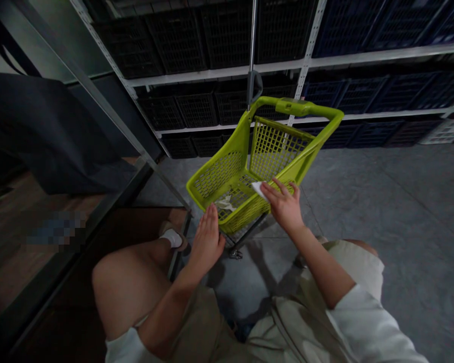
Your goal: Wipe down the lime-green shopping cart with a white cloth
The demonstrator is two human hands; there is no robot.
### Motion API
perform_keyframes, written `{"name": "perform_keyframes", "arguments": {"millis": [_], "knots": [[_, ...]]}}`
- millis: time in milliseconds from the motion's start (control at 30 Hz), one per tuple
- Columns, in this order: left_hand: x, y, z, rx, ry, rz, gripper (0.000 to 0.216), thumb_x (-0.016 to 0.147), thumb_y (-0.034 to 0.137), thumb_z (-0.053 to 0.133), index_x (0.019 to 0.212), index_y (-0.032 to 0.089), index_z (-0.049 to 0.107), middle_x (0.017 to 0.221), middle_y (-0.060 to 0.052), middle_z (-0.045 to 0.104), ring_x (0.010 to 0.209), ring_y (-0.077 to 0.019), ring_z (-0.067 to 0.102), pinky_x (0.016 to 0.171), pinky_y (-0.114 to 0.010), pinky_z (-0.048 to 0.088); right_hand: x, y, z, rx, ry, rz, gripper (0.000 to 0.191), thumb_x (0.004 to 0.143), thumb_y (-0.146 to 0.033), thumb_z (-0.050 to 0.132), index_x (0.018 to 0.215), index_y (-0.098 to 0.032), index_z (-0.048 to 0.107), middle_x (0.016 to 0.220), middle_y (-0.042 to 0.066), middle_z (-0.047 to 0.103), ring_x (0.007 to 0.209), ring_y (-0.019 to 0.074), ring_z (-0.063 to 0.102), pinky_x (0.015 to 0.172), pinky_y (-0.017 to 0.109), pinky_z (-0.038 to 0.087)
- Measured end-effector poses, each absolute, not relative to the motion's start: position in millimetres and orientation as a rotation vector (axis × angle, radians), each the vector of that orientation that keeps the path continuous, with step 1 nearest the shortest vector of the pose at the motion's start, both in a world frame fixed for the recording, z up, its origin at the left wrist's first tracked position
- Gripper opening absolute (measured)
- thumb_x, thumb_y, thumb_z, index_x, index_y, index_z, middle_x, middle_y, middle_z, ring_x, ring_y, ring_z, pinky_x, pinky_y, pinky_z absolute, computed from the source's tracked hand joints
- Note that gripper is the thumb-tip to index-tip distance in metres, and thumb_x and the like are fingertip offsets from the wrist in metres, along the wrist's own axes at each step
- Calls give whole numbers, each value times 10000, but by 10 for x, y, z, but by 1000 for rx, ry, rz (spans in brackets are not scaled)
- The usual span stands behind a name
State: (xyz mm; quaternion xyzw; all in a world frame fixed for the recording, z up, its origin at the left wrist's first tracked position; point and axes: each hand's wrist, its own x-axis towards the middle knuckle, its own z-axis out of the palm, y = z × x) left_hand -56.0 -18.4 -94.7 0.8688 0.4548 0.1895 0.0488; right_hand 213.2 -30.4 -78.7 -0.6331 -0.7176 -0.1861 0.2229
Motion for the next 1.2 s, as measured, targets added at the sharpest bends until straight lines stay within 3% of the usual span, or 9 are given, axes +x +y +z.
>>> {"name": "perform_keyframes", "arguments": {"millis": [233, 400, 533, 700, 900, 1000, 1067, 1200], "knots": [[-398, -416, -1018, 2704, 1340, 571, 905, 798, 46, 466, 1589, 59, 26, 1661, -216, 185, 1554, -282, 125, 1235, -488, 298, 1695, -421, -911, -1656, -1901, -370, 611, 854, -57, 462, 1436, -238, 503, 1432, 89, 604, 1363, 237, 522, 1183, 506, 138], [-340, -434, -1024, 2728, 1389, 546, 851, 815, 35, 426, 1589, 57, 73, 1641, -217, 252, 1542, -285, 179, 1232, -486, 302, 1233, -509, -1020, -1438, -2100, -263, 567, 907, -45, 398, 1432, -232, 504, 1428, 90, 607, 1385, 184, 501, 1181, 442, 176], [-349, -388, -986, 2773, 1377, 471, 778, 833, 36, 425, 1567, 16, 167, 1639, -229, 244, 1544, -281, 178, 1231, -462, 312, 1679, -415, -993, -1452, -2161, -303, 607, 893, -43, 393, 1456, -255, 480, 1431, 86, 606, 1394, 200, 494, 1202, 492, 131], [-307, -389, -980, 2813, 1347, 444, 737, 843, 42, 435, 1544, -16, 213, 1642, -233, 222, 1542, -295, 168, 1227, -468, 318, 2363, -320, -893, -1750, -1842, -413, 604, 823, -30, 429, 1366, -255, 565, 1372, 77, 654, 1381, 249, 512, 1195, 566, 127], [-200, -405, -1067, 2850, 1391, 456, 721, 845, 27, 416, 1542, -8, 234, 1639, -230, 223, 1542, -279, 153, 1226, -461, 327, 1710, -492, -965, -1745, -1821, -344, 652, 811, -24, 442, 1420, -245, 515, 1430, 88, 605, 1388, 241, 503, 1216, 552, 100], [-171, -409, -1091, 2855, 1433, 486, 717, 850, 15, 389, 1550, 5, 233, 1632, -221, 252, 1536, -269, 184, 1228, -445, 324, 1359, -585, -1015, -1573, -1997, -271, 669, 826, -6, 410, 1452, -228, 483, 1457, 93, 578, 1407, 203, 480, 1211, 483, 171], [-165, -413, -1086, 2865, 1435, 487, 714, 857, 33, 394, 1553, 12, 235, 1635, -211, 252, 1534, -268, 198, 1228, -439, 322, 1396, -587, -1009, -1484, -2096, -244, 677, 828, 3, 393, 1459, -227, 477, 1465, 87, 571, 1418, 189, 465, 1201, 461, 210], [-155, -424, -1067, 2897, 1428, 437, 697, 871, 67, 425, 1543, -9, 259, 1646, -214, 213, 1534, -281, 211, 1230, -426, 319, 2041, -470, -923, -1513, -2107, -245, 659, 822, -14, 412, 1431, -247, 508, 1442, 68, 596, 1407, 219, 481, 1220, 538, 154]]}}
